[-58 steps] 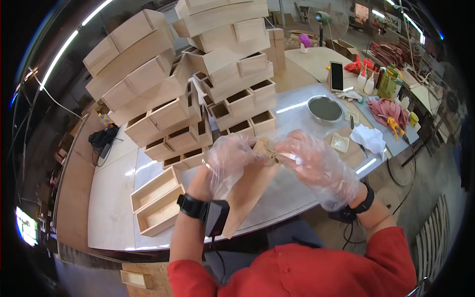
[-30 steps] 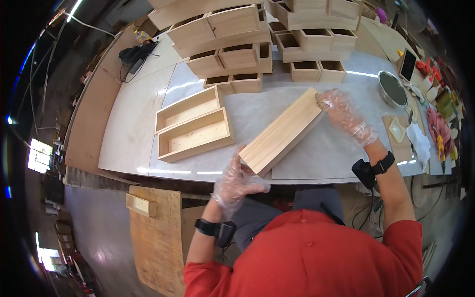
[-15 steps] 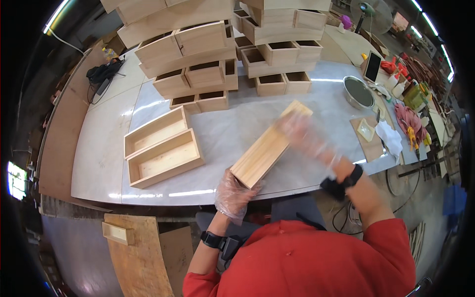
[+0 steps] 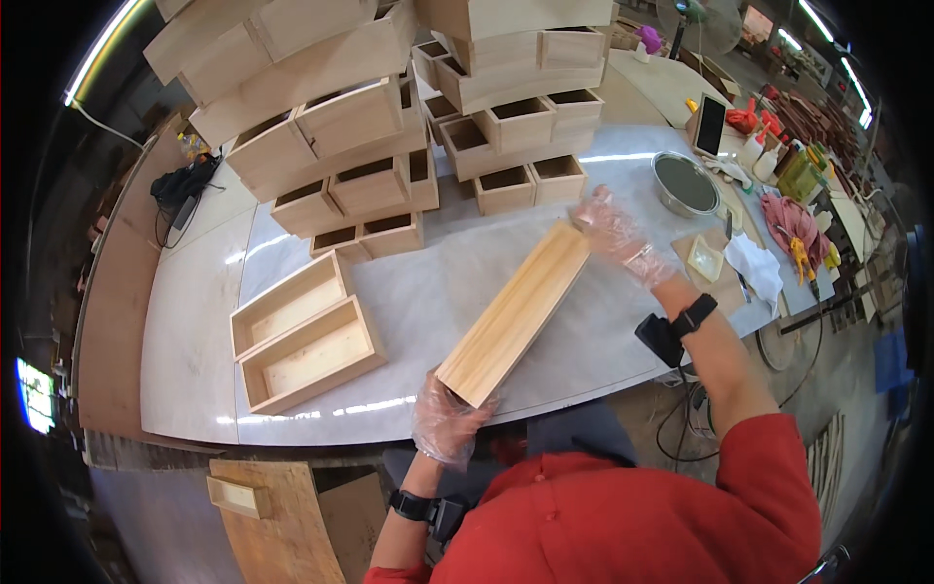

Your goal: Applying stain or oil finish to wooden box components using a small applicator pad in a manufacturing environment.

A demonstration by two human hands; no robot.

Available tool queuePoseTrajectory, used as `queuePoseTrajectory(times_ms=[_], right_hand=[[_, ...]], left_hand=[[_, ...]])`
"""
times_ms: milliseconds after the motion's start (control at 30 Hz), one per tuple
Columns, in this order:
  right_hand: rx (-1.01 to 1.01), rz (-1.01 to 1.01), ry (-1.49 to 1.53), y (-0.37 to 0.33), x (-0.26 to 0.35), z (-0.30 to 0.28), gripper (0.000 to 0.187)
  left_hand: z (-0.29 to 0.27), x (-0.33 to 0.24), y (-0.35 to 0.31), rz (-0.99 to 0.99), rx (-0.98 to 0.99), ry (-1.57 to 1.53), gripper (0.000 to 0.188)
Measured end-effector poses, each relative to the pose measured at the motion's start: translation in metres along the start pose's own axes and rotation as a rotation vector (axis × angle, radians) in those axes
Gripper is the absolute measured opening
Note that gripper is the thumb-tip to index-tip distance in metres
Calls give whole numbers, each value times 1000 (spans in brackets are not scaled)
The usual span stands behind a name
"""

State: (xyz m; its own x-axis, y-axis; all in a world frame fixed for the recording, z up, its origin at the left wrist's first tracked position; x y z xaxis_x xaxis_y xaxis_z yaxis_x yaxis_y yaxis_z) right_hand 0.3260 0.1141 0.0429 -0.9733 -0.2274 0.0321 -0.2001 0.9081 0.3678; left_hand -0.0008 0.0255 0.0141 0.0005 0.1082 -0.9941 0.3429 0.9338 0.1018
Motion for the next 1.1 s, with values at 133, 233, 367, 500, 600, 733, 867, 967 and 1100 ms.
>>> queuePoseTrajectory(times_ms=[133,233,367,500,600,733,867,967,1100], right_hand=[[-90,44,-88,6,34,-56,22],[-172,103,-207,-2,16,-109,19],[-313,545,219,-27,-65,-133,22],[-274,727,79,-47,-135,-138,33],[-94,912,37,-63,-176,-130,36],[41,849,-113,-71,-209,-98,26],[107,828,-179,-67,-206,-88,19],[64,802,-164,-75,-219,-82,17],[9,696,-128,-72,-208,-91,16]], left_hand=[[-10,6,-1,-15,-11,210,65],[-1,1,-4,-52,3,-122,68],[-2,0,-2,-45,18,-93,70],[-4,2,-11,-38,-65,-117,75],[-6,-3,-15,-37,-95,52,76],[-13,3,-23,-21,-138,171,74],[-19,12,-27,14,-139,354,70],[-20,21,-26,-16,-167,254,70],[-22,14,-26,102,-147,485,68]])
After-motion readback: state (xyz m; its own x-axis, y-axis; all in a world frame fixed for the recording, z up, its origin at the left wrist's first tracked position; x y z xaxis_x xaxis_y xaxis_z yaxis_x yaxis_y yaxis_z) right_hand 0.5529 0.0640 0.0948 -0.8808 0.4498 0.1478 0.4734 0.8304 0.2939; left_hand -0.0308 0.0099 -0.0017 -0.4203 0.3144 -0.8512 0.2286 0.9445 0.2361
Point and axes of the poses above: each hand's wrist, its own y-axis towards the middle knuckle, its own z-axis out of the palm, x = y × z, the point moved 7 cm from there along y, towards the middle knuckle, and after that the axes turned 1 degree about z, right-handed, at the moved point
